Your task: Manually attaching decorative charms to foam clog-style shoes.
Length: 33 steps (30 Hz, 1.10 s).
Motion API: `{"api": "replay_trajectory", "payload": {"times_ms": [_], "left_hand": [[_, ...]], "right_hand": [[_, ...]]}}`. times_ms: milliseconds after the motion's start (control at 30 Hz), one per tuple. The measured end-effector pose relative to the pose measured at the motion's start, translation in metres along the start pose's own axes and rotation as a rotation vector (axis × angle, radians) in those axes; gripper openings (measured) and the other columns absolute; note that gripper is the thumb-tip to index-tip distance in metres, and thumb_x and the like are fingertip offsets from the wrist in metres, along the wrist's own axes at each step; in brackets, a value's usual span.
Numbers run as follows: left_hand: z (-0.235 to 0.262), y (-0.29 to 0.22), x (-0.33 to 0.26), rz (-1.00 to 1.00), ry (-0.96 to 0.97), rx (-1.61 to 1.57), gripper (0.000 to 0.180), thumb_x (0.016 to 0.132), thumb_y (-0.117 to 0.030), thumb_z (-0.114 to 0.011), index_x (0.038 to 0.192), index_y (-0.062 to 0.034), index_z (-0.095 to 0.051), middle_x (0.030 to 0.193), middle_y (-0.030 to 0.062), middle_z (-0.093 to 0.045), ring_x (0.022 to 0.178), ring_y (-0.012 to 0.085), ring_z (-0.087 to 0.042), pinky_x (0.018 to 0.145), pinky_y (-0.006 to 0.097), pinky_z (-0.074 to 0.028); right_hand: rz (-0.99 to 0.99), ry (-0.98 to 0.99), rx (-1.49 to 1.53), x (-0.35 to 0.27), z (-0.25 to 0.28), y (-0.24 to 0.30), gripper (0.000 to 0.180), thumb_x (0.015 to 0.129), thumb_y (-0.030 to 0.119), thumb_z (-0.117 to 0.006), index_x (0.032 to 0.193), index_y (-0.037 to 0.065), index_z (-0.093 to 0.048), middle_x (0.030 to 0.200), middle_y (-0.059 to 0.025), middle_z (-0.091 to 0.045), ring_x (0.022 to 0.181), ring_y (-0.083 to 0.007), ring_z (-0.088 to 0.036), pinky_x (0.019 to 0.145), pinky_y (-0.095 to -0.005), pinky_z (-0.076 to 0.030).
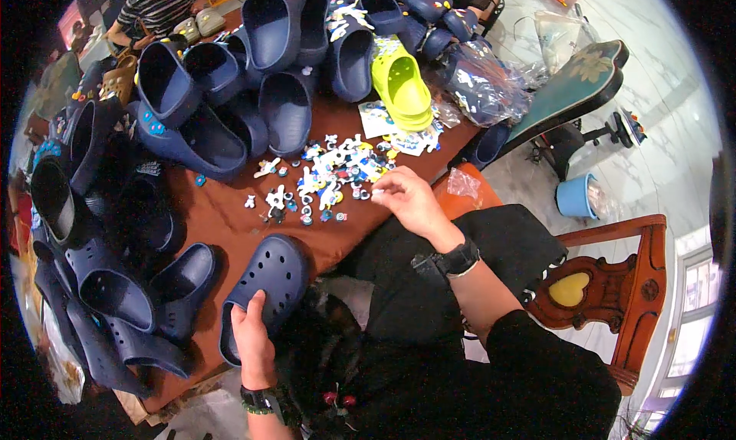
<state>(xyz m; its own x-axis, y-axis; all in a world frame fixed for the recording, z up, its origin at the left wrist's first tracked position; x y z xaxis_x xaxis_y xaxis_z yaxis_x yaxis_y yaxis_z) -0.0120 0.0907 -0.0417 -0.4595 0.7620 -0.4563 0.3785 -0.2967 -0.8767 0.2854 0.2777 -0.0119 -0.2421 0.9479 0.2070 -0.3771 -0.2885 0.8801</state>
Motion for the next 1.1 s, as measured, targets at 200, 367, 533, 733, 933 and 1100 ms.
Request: {"api": "replay_trajectory", "payload": {"times_ms": [200, 367, 533, 733, 933, 1100], "left_hand": [[0.003, 0.004, -0.002, -0.003, -0.083, -0.002, 0.027, 0.086, -0.015, -0.065, 0.107, 0.0001, -0.057, 0.101, 0.0093, -0.064, 0.090, 0.0207, -0.062, 0.082, 0.033, -0.050], [0.000, 0.001, -0.001, -0.016, 0.012, 0.035, 0.026, 0.088, -0.013, -0.062, 0.108, 0.0018, -0.058, 0.103, 0.0078, -0.064, 0.091, 0.0167, -0.061, 0.084, 0.031, -0.048], [-0.001, 0.004, -0.001, -0.032, 0.099, -0.034, 0.026, 0.090, -0.011, -0.060, 0.112, 0.0037, -0.058, 0.106, 0.0071, -0.064, 0.093, 0.0139, -0.059, 0.085, 0.029, -0.047], [0.003, 0.009, 0.002, -0.064, 0.088, -0.009, 0.022, 0.090, -0.012, -0.060, 0.108, 0.0000, -0.059, 0.103, 0.0058, -0.066, 0.090, 0.0163, -0.062, 0.083, 0.031, -0.049], [0.001, 0.007, -0.001, -0.061, 0.117, -0.017, 0.027, 0.092, -0.011, -0.058, 0.114, 0.0041, -0.057, 0.108, 0.0079, -0.064, 0.095, 0.0152, -0.060, 0.087, 0.030, -0.047], [0.000, 0.011, 0.000, -0.063, 0.101, -0.011, 0.024, 0.092, -0.011, -0.058, 0.112, 0.0025, -0.058, 0.105, 0.0079, -0.065, 0.092, 0.0161, -0.061, 0.084, 0.030, -0.048]], "right_hand": [[-0.213, 0.321, 0.419, -0.018, -0.060, 0.026, 0.014, 0.088, 0.007, -0.066, 0.100, 0.002, -0.060, 0.084, -0.0019, -0.062, 0.077, -0.0101, -0.063, 0.068, -0.0250, -0.052], [-0.272, 0.398, 0.554, -0.028, -0.092, 0.042, 0.016, 0.090, 0.007, -0.064, 0.104, 0.001, -0.061, 0.086, -0.0036, -0.065, 0.078, -0.0118, -0.064, 0.074, -0.0272, -0.055], [0.063, 0.256, 0.167, -0.029, -0.101, 0.053, 0.009, 0.087, 0.007, -0.067, 0.093, 0.001, -0.065, 0.086, -0.0022, -0.064, 0.076, -0.0100, -0.061, 0.070, -0.0268, -0.053], [-0.219, 0.358, 0.377, -0.032, -0.122, 0.056, 0.012, 0.084, 0.010, -0.071, 0.091, 0.001, -0.067, 0.085, -0.0018, -0.064, 0.074, -0.0083, -0.059, 0.065, -0.0249, -0.049], [-0.187, 0.389, 0.151, -0.035, -0.138, 0.058, 0.014, 0.080, 0.015, -0.075, 0.087, 0.004, -0.069, 0.098, -0.0065, -0.065, 0.083, -0.0133, -0.061, 0.073, -0.0274, -0.050], [-0.066, 0.230, 0.139, -0.035, -0.148, 0.036, 0.017, 0.077, 0.023, -0.078, 0.083, 0.009, -0.070, 0.129, -0.0151, -0.053, 0.117, -0.0313, -0.050, 0.101, -0.0397, -0.038]]}}
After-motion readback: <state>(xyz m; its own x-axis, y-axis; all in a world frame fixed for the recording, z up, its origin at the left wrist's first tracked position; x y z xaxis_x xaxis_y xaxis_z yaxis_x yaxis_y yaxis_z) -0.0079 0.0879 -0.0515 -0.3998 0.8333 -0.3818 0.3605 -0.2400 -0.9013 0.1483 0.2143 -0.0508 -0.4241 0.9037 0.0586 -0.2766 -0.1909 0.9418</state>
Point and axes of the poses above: each hand's wrist, its own x-axis towards the middle knuckle, its own z-axis out of the back of the hand, y = z × x, the point moved 4 cm from there along x, towards the middle knuckle
